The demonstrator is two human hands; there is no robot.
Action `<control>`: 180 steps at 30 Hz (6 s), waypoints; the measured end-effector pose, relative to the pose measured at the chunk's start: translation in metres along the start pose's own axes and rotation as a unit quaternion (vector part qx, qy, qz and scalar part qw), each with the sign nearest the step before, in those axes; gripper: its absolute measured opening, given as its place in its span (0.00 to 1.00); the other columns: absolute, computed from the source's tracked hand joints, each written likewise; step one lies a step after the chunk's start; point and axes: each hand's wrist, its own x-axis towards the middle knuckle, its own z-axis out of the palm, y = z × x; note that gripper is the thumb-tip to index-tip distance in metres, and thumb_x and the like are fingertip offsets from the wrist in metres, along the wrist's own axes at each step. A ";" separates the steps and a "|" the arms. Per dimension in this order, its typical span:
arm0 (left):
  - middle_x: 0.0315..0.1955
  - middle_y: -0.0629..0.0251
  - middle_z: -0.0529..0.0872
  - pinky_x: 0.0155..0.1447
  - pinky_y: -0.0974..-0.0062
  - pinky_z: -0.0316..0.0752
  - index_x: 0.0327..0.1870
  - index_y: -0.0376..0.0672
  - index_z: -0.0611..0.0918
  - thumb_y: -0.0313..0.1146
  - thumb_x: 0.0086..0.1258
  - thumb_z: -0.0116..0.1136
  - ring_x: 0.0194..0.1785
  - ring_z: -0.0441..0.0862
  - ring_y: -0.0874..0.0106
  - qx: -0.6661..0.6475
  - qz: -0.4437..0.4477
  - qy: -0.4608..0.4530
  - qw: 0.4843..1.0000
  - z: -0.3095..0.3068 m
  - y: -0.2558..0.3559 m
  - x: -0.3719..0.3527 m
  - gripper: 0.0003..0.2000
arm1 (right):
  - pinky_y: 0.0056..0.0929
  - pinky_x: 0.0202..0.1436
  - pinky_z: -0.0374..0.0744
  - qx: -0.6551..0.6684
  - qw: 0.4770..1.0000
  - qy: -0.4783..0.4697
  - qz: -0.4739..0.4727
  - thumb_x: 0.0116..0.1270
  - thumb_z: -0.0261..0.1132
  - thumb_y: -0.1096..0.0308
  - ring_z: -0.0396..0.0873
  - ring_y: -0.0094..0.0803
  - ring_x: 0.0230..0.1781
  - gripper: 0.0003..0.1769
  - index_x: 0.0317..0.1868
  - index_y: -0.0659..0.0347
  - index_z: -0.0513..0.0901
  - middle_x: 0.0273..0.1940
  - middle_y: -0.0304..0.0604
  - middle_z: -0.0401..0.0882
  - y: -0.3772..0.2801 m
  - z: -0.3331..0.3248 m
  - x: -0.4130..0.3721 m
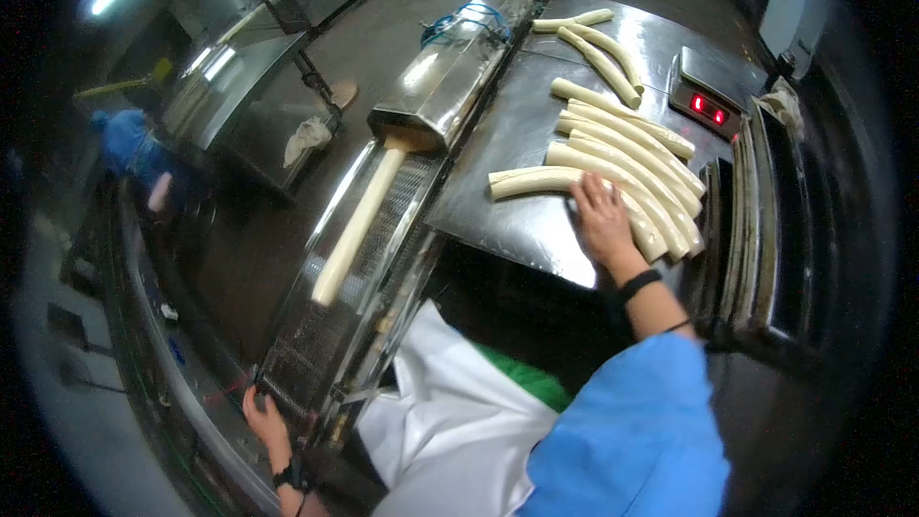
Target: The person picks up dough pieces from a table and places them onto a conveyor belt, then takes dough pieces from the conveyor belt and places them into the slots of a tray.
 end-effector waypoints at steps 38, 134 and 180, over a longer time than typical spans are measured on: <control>0.73 0.38 0.56 0.77 0.50 0.50 0.76 0.40 0.58 0.50 0.63 0.66 0.76 0.52 0.44 -0.103 0.459 -0.430 0.771 0.205 0.464 -0.086 0.44 | 0.43 0.59 0.76 0.366 0.930 -0.039 0.028 0.57 0.69 0.60 0.79 0.54 0.53 0.27 0.55 0.65 0.81 0.51 0.61 0.81 0.038 -0.035 0.170; 0.36 0.54 0.87 0.47 0.66 0.75 0.50 0.34 0.82 0.34 0.62 0.66 0.41 0.84 0.62 -0.146 -0.146 -0.010 0.978 -0.021 0.010 -0.055 0.17 | 0.51 0.79 0.46 0.039 0.940 -0.024 0.337 0.61 0.67 0.39 0.43 0.62 0.78 0.57 0.76 0.70 0.51 0.75 0.73 0.44 0.061 -0.039 -0.105; 0.62 0.40 0.73 0.67 0.56 0.67 0.70 0.35 0.66 0.37 0.60 0.68 0.64 0.72 0.48 0.159 0.092 -0.101 0.978 0.057 0.085 0.028 0.37 | 0.58 0.67 0.65 0.029 0.996 0.068 0.045 0.58 0.69 0.67 0.66 0.55 0.67 0.31 0.64 0.52 0.74 0.65 0.56 0.70 -0.043 -0.021 -0.028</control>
